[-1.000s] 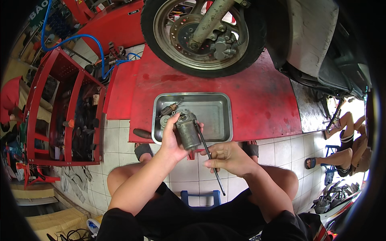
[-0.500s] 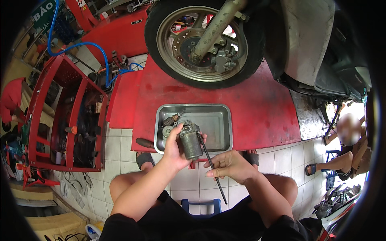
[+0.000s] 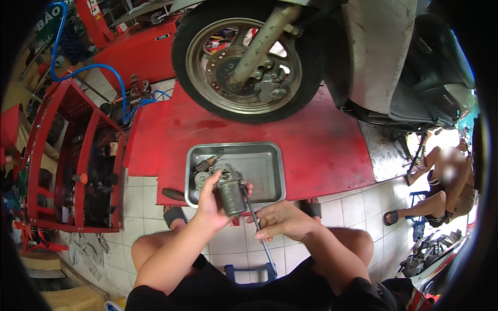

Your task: The person disassembles a cylindrical scooter part using a screwdriver, removes internal components, and places them in a metal tray. They then reassemble the part by inserting the components back into the housing.

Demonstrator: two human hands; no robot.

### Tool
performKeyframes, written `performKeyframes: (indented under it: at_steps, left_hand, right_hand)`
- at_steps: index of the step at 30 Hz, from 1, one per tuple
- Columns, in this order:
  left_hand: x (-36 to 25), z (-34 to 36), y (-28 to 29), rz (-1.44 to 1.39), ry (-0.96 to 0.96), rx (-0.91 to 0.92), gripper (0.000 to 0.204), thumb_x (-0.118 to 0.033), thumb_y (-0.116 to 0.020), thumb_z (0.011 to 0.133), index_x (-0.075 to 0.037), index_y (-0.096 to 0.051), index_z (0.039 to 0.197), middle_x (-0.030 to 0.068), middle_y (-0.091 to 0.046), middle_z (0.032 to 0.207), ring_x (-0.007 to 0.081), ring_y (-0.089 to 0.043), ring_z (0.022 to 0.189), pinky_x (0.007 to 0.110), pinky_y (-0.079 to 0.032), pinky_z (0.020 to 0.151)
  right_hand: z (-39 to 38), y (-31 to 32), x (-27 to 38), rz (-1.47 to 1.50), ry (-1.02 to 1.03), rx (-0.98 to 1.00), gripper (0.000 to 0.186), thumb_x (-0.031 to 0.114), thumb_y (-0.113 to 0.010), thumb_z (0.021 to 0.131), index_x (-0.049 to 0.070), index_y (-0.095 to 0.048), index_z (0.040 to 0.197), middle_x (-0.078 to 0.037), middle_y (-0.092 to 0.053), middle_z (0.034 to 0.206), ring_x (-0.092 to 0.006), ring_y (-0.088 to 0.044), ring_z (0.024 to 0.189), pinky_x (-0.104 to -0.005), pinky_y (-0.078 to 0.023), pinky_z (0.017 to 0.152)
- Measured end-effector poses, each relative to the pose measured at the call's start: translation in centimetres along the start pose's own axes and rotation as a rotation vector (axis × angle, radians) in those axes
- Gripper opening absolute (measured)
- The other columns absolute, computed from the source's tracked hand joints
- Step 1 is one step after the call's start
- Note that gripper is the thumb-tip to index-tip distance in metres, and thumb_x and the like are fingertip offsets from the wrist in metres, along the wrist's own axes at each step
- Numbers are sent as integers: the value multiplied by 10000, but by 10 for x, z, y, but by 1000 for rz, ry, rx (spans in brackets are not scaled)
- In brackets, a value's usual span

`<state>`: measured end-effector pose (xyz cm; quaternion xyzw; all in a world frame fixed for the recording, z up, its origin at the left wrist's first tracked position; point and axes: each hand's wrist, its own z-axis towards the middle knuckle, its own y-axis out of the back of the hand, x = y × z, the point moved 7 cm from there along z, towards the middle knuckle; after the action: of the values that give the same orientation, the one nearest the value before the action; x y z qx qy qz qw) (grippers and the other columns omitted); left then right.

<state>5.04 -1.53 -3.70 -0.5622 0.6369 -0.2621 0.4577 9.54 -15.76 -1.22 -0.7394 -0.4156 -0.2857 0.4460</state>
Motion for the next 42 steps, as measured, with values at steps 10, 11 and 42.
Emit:
performKeyframes:
  at_steps: [10,11,42]
  left_hand:
    - [4,-2,4,-41,-15,-124,495,-466,-601,888,9,-612,1028,167,-646,947,339,-636,960,440,-528,905]
    - [5,-1,4,-43,1,-121,501,-469,-601,888,11,-610,1031,167,-646,951,338,-635,964,439,-527,908]
    - [2,3,3,-31,-68,-208,561,-506,-606,891,29,-598,1060,137,-632,917,265,-625,864,356,-533,815]
  right_hand:
    - [-8,-13,6,63,-15,128,470,137,-708,911,5,-524,1323,-109,-709,1048,-177,-704,933,-268,-534,745]
    - [-10,-17,9,108,20,170,511,118,-714,900,6,-503,1352,-122,-711,1056,-184,-708,934,-268,-534,742]
    - [23,-5,-20,33,100,135,416,195,-764,876,-44,-618,1183,-35,-654,828,-104,-658,705,-237,-485,549]
